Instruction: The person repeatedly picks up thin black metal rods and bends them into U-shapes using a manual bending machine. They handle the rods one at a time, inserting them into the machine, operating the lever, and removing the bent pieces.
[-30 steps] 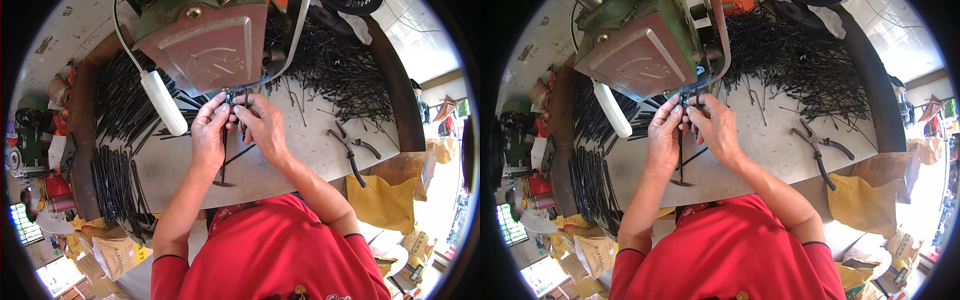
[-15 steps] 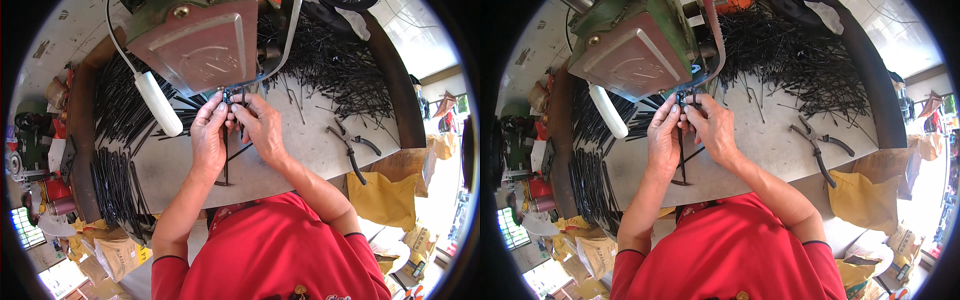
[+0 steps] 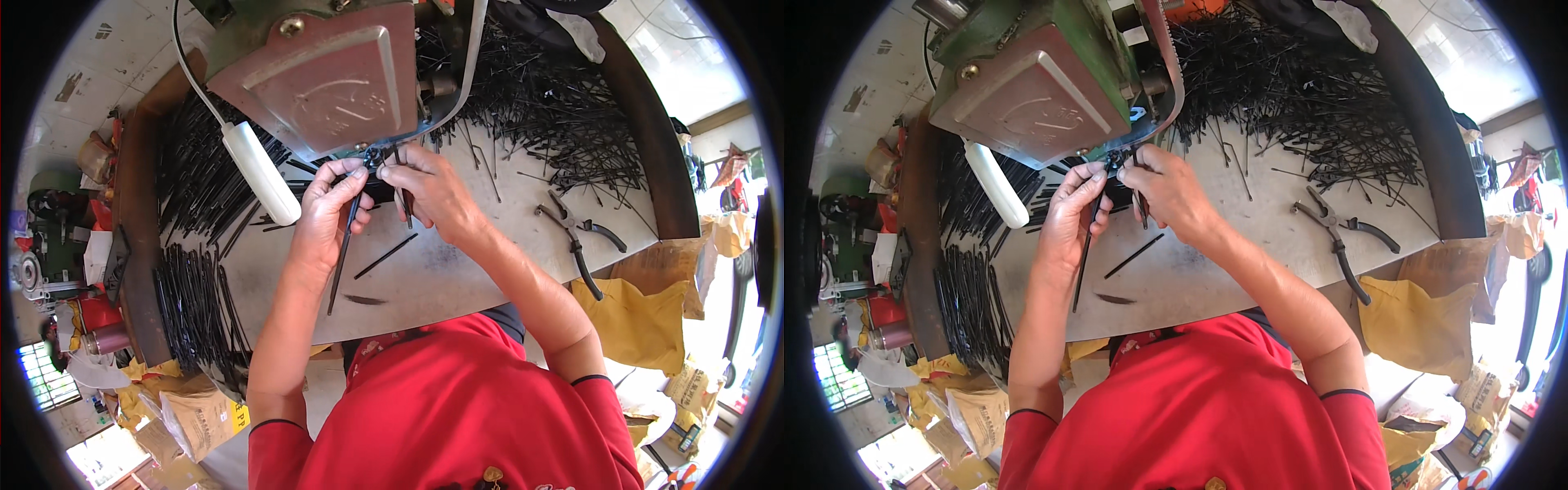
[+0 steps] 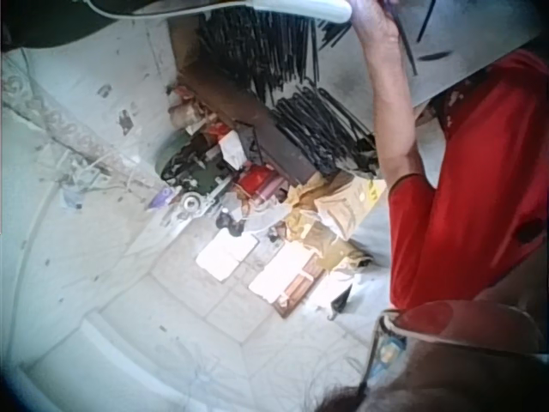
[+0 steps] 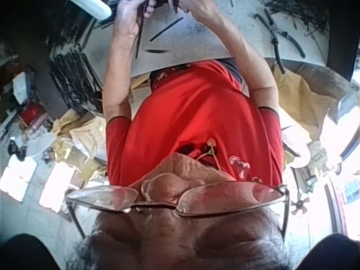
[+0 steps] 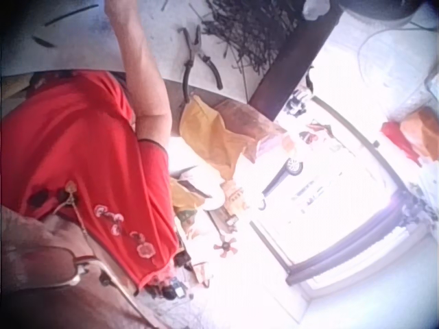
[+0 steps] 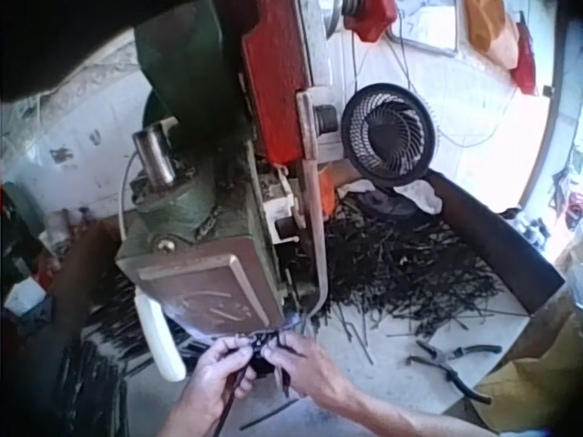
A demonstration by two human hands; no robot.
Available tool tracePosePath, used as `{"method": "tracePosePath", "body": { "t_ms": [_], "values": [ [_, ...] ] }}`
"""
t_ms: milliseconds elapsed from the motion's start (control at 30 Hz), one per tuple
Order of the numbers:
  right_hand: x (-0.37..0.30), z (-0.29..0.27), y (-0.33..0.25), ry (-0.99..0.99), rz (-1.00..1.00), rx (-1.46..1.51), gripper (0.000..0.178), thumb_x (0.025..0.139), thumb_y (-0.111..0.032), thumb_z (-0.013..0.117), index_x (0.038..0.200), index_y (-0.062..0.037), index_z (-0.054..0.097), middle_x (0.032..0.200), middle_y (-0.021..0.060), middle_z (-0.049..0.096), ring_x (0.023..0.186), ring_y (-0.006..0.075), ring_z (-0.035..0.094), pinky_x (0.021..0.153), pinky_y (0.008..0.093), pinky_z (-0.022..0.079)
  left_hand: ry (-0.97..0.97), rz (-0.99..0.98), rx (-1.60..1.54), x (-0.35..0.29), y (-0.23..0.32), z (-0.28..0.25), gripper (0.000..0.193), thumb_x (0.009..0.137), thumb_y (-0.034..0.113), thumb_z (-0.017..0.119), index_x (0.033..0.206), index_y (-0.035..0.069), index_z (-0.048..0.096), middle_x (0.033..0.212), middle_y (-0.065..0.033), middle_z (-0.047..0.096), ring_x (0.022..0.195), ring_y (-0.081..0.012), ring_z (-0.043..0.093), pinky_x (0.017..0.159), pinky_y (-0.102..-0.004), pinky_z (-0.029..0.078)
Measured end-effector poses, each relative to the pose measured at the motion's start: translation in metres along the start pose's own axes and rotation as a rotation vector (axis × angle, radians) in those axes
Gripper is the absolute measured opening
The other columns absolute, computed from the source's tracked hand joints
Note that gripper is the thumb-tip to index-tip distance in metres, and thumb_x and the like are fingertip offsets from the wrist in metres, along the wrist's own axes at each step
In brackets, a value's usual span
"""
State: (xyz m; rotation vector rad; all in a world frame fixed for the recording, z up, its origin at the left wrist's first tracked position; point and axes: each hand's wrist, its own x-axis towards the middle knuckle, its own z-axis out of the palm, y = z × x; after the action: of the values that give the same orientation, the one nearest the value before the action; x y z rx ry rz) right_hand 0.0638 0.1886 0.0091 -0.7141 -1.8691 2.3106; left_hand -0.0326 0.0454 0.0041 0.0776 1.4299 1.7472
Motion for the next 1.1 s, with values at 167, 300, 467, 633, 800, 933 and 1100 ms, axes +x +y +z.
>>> {"method": "tracePosePath", "body": {
  "t_ms": [167,300,467,633,800,933,1100],
  "values": [
    [-0.001,-0.003,-0.005,-0.031,0.022,0.08,0.02,0.086,-0.02,0.055,0.084,-0.0006,0.055,0.064,0.0059,0.055,0.044,0.0117,0.049,0.037,0.0256,0.035,0.023,0.06,0.059,-0.006,-0.003,0.005,0.025,0.089,0.02,0.063,0.107,0.006,0.052,0.074,-0.0055,0.061,0.059,-0.0102,0.059,0.051,-0.0206,0.047],
    [-0.004,-0.004,-0.003,-0.031,0.007,0.018,0.02,0.087,-0.019,0.057,0.088,0.001,0.056,0.067,0.0064,0.058,0.046,0.0106,0.052,0.041,0.0238,0.039,-0.04,0.101,0.052,-0.031,-0.01,0.024,0.03,0.092,0.015,0.059,0.115,0.0,0.048,0.086,-0.0082,0.061,0.073,-0.0127,0.062,0.065,-0.0248,0.053],
    [-0.005,0.001,0.012,-0.083,-0.067,0.09,0.026,0.085,-0.013,0.066,0.102,0.0045,0.057,0.071,0.007,0.061,0.05,0.0095,0.057,0.044,0.0238,0.045,-0.031,0.117,0.129,-0.046,-0.02,0.022,0.034,0.091,0.01,0.058,0.122,-0.001,0.046,0.091,-0.007,0.061,0.081,-0.0151,0.064,0.071,-0.0277,0.054],
    [-0.007,0.0,0.005,-0.05,-0.048,-0.015,0.029,0.081,-0.015,0.07,0.1,0.0035,0.058,0.07,0.0075,0.062,0.047,0.0091,0.054,0.04,0.0234,0.042,-0.016,0.258,0.264,-0.049,-0.032,0.022,0.036,0.089,0.004,0.062,0.121,-0.005,0.048,0.085,-0.0076,0.061,0.076,-0.0136,0.064,0.067,-0.0252,0.054],
    [-0.01,0.004,0.007,-0.014,-0.075,-0.033,0.03,0.079,-0.016,0.071,0.1,0.0016,0.059,0.068,0.0066,0.062,0.05,0.0071,0.052,0.038,0.0223,0.038,0.002,0.25,0.287,-0.051,-0.035,0.02,0.038,0.087,0.004,0.062,0.123,-0.003,0.05,0.083,-0.006,0.061,0.076,-0.0136,0.064,0.069,-0.0258,0.054],
    [-0.01,0.001,0.014,-0.022,-0.041,0.0,0.033,0.082,-0.018,0.07,0.108,-0.0005,0.059,0.068,0.0042,0.061,0.05,0.0048,0.048,0.036,0.0187,0.03,0.056,0.404,0.659,-0.051,-0.038,0.017,0.037,0.088,0.004,0.062,0.123,-0.004,0.053,0.084,-0.0071,0.063,0.075,-0.013,0.064,0.069,-0.0248,0.054],
    [-0.024,-0.01,0.01,-0.066,-0.005,0.053,0.036,0.086,-0.018,0.064,0.115,0.0016,0.057,0.072,0.0067,0.063,0.046,0.004,0.044,0.037,0.0189,0.03,-0.052,0.21,0.367,-0.048,-0.033,0.008,0.035,0.089,0.002,0.06,0.123,-0.003,0.055,0.084,-0.0074,0.064,0.074,-0.013,0.064,0.069,-0.0247,0.055]
  ]
}}
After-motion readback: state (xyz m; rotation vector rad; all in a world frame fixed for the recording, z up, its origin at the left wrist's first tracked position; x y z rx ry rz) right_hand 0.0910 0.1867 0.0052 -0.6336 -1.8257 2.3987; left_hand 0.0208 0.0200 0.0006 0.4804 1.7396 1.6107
